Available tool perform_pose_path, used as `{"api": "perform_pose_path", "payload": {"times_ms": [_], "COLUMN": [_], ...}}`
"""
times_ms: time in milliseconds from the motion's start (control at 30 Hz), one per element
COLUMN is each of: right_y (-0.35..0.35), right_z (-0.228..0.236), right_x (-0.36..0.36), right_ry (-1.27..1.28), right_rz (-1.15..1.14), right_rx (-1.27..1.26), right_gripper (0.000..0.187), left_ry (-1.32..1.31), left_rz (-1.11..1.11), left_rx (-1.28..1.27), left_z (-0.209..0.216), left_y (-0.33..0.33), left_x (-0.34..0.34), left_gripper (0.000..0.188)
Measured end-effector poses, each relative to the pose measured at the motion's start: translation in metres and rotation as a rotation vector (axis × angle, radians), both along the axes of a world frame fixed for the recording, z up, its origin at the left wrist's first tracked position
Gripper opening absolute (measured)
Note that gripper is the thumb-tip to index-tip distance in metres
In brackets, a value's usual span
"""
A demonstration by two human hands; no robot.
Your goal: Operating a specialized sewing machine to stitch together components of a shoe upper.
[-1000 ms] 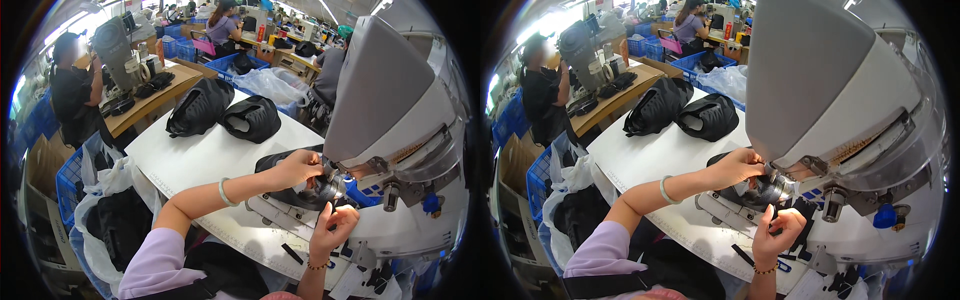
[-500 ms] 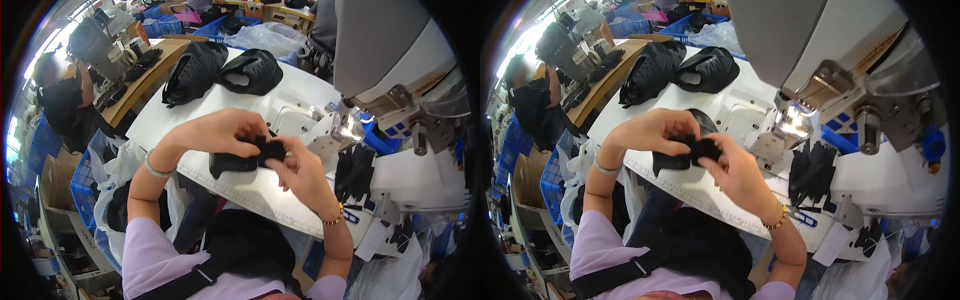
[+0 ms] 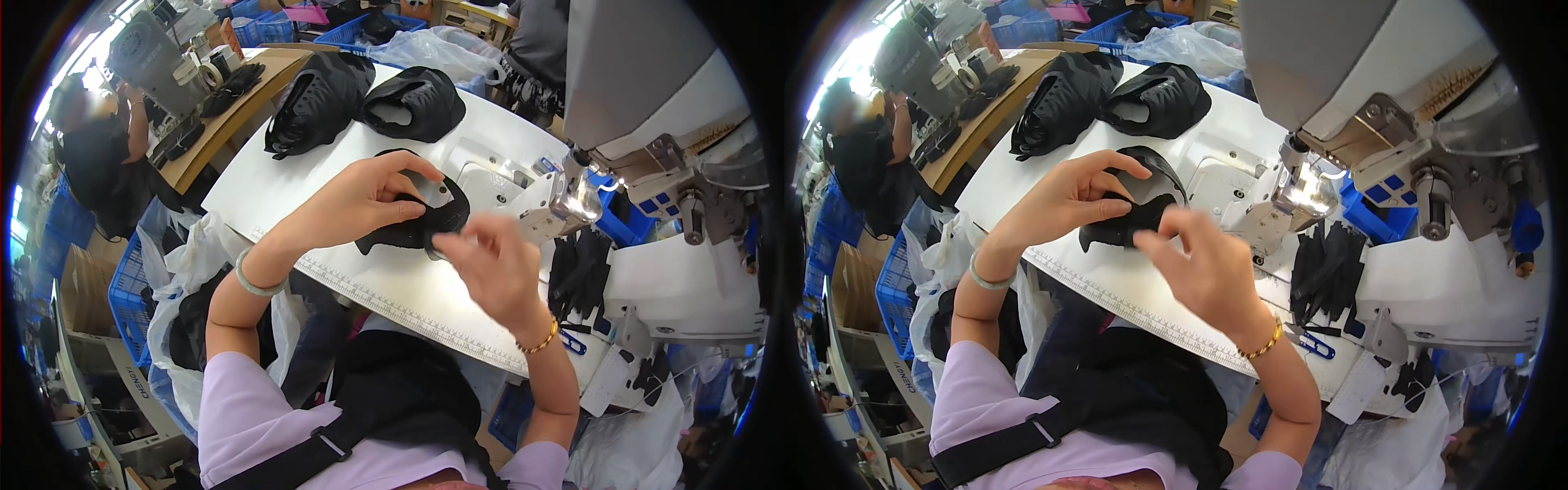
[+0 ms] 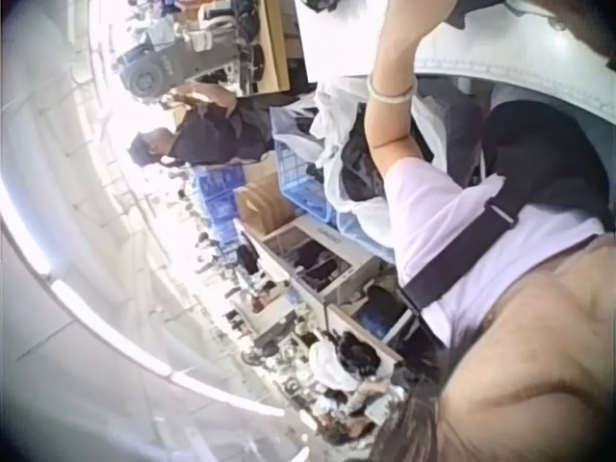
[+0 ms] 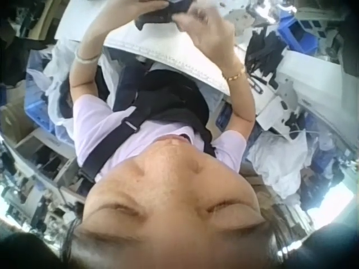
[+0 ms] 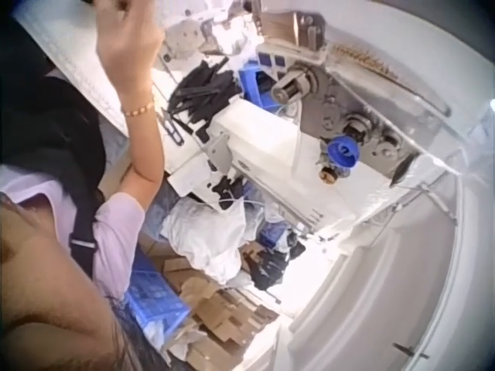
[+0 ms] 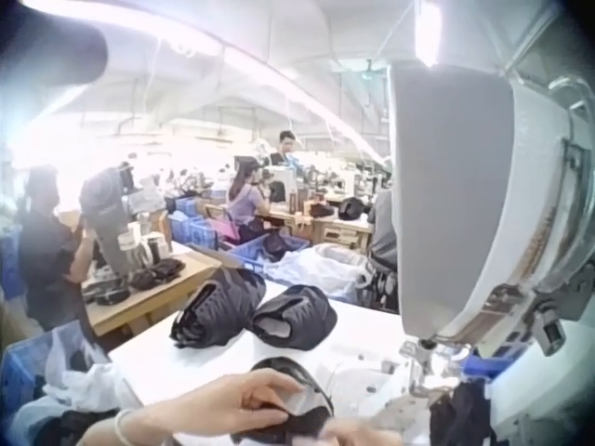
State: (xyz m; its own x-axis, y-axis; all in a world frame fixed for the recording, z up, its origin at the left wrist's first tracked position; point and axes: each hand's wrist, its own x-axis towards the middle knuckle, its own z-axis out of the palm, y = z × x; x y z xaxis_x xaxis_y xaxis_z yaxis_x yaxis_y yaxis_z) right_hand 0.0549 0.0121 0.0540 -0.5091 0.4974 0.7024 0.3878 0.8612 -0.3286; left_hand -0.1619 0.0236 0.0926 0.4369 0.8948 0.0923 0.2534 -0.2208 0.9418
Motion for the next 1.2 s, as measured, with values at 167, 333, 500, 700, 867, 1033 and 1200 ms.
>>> {"api": "perform_pose_path", "payload": {"times_ms": [167, 333, 500, 700, 867, 1033, 1200], "right_y": [-0.012, -0.017, -0.023, -0.021, -0.042, -0.037, -0.022], "right_z": [-0.004, -0.005, 0.007, -0.002, -0.014, -0.055, -0.046], "right_x": [0.005, 0.013, -0.013, 0.002, -0.012, -0.021, -0.002], "right_ry": [-0.3, -0.28, 0.25, 0.384, -0.036, -0.358, -0.258], "right_rz": [-0.035, -0.02, -0.116, -0.039, 0.373, 0.288, 0.153], "right_rx": [0.512, 0.529, -0.507, -0.722, -0.307, -0.04, -0.169], "right_gripper": [0.031, 0.028, 0.019, 0.018, 0.026, 0.035, 0.031], "left_ry": [-0.089, -0.097, 0.039, 0.346, -0.688, -0.778, -0.45], "left_rz": [0.006, 0.008, -0.084, 0.818, 0.317, 0.372, 0.723], "left_rx": [-0.048, -0.046, 0.149, 0.414, -0.671, -0.297, -0.007], "left_z": [-0.008, -0.002, -0.014, -0.042, -0.091, -0.082, -0.118], "left_y": [-0.002, -0.007, -0.021, -0.034, -0.009, 0.018, 0.1], "left_x": [0.001, 0.01, 0.012, -0.026, -0.05, -0.098, -0.282], "left_gripper": [0.034, 0.036, 0.036, 0.029, 0.041, 0.038, 0.016]}}
